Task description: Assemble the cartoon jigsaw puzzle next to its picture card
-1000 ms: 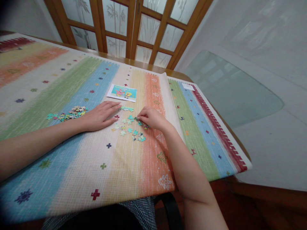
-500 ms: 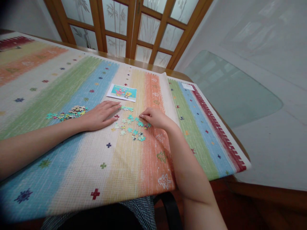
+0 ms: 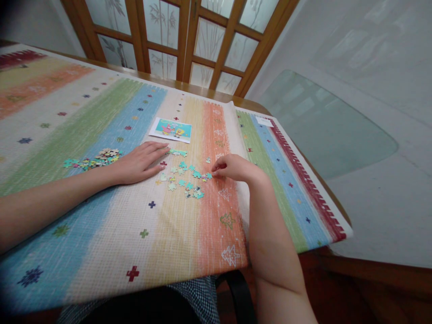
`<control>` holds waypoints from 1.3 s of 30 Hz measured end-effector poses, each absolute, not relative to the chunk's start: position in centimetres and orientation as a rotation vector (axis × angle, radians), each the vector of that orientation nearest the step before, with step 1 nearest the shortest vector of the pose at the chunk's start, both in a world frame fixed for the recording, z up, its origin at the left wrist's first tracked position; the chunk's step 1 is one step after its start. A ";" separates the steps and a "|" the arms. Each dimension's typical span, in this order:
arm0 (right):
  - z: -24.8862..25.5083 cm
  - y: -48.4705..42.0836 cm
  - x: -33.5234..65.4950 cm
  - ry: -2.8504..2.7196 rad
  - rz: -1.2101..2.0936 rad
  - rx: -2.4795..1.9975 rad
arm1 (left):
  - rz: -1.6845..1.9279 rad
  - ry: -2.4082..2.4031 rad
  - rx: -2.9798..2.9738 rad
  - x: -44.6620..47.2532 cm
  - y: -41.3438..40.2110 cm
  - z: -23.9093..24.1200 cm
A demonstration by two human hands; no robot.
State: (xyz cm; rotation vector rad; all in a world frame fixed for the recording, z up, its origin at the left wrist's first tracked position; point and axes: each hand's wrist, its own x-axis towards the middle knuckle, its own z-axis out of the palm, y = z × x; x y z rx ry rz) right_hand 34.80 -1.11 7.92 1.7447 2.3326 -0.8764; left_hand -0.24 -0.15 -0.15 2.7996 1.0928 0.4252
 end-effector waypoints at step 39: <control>0.8 2.6 27.0 2.894 -1.028 2.308 | 0.403 1.121 2.802 -0.1 -0.4 0.1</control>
